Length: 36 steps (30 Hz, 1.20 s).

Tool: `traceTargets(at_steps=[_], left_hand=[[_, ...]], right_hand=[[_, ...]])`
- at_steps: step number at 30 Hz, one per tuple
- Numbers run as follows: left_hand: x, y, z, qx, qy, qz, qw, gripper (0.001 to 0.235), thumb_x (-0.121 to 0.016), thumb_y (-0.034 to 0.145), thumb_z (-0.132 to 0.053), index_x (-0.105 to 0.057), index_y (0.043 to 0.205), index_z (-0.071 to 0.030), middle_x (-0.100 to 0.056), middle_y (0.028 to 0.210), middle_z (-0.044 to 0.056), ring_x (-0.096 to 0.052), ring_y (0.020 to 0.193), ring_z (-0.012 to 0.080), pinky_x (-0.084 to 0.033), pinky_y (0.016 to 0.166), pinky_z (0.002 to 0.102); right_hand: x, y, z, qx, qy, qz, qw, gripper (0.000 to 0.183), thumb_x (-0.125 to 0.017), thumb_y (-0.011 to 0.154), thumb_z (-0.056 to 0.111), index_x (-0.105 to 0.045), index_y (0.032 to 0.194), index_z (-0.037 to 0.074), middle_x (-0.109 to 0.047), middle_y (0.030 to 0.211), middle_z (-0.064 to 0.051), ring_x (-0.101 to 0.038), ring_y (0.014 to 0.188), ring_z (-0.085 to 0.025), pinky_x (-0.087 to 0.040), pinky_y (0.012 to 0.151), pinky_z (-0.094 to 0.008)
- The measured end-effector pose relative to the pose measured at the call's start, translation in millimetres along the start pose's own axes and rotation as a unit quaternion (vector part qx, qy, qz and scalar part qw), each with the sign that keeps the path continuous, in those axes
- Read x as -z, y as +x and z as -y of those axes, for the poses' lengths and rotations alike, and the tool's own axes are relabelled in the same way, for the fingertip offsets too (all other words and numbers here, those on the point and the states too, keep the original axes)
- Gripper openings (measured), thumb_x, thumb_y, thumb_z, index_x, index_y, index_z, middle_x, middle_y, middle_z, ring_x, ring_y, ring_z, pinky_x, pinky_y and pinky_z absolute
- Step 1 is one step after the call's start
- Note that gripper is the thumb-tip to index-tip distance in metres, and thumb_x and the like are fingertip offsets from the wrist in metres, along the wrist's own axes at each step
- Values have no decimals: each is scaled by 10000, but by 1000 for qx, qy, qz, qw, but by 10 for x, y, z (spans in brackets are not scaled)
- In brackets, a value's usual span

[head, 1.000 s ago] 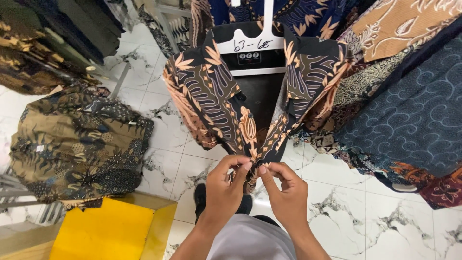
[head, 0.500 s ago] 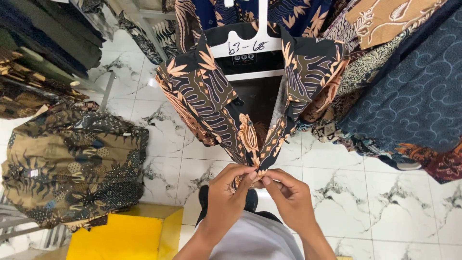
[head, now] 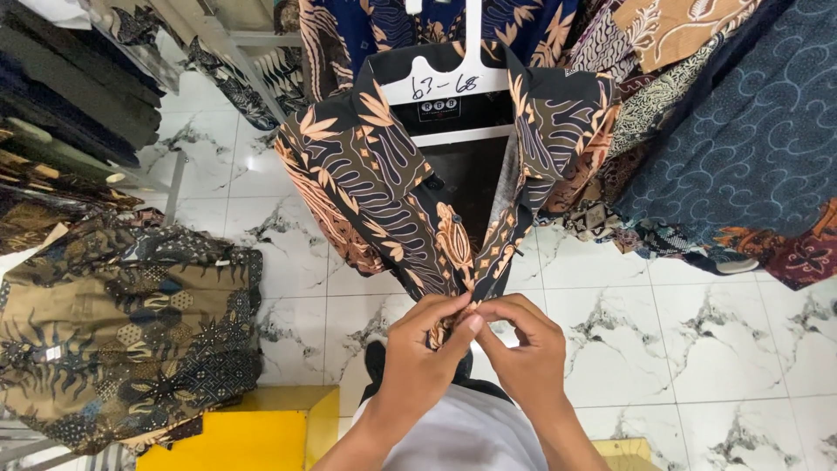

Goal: The person buttons a batik shirt while it is on a hanger, unbuttons it, handles a blue shirt and a brown patterned shirt to view the fabric, and organizes them on a clothing rack.

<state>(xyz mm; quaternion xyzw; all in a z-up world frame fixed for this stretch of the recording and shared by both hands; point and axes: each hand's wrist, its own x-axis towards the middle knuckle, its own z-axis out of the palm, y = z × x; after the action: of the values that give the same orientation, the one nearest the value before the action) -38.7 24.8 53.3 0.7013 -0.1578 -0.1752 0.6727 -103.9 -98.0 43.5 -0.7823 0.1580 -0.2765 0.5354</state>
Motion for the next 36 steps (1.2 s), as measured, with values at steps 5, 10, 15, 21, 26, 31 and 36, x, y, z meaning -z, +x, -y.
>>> traceTargets(at_steps=[5,10,15,21,26,31,36], left_hand=[[66,47,63,46,-21,-11,999,257,-685,929,-269,-798,1057,-76,-800,920,51,-750,769,129,-636,695,258],[77,64,232,-30,60,-33,997,251,-623,973,-297,-765,1005,-93,-813,879,4,-776,697,141,-598,677,242],[107,90,273,-168,132,-20,977,215,-560,1028,-177,-715,1073,-35,-751,971,90,-737,894,210,-574,821,312],[118,131,261,-155,84,-11,984,243,-557,1031,-217,-699,1068,-24,-752,974,108,-761,841,207,-631,770,301],[124,171,266,-162,79,-15,983,216,-560,1028,-192,-684,1084,-24,-735,971,110,-753,846,213,-626,768,304],[165,227,186,-240,152,-18,959,169,-582,1032,-141,-676,1111,-24,-719,950,89,-671,856,226,-551,799,331],[274,298,223,-253,134,71,956,248,-493,1072,-169,-681,1131,-17,-691,951,86,-644,842,222,-535,805,334]], right_hand=[[-65,-18,1,11,-76,-13,997,44,-784,874,109,-775,913,89,-747,856,-21,-708,779,-109,-559,740,-222],[-62,16,64,-118,-67,21,991,77,-802,851,173,-797,908,122,-770,868,3,-722,811,-93,-551,719,-218],[-61,53,136,-108,-93,42,989,115,-730,907,228,-761,889,119,-749,839,16,-691,794,-98,-568,803,-242],[-103,72,154,-128,-37,40,990,134,-679,947,211,-713,878,102,-759,855,1,-742,776,-114,-577,772,-247],[-119,122,159,-129,-28,40,991,145,-674,950,210,-697,862,97,-737,832,-6,-729,766,-121,-576,758,-255],[-94,170,204,-89,-95,23,991,124,-675,948,209,-705,865,122,-714,829,31,-643,768,-99,-526,781,-250],[-16,241,202,-159,-96,75,980,196,-653,965,275,-684,830,137,-656,778,54,-583,760,-100,-472,743,-255]])
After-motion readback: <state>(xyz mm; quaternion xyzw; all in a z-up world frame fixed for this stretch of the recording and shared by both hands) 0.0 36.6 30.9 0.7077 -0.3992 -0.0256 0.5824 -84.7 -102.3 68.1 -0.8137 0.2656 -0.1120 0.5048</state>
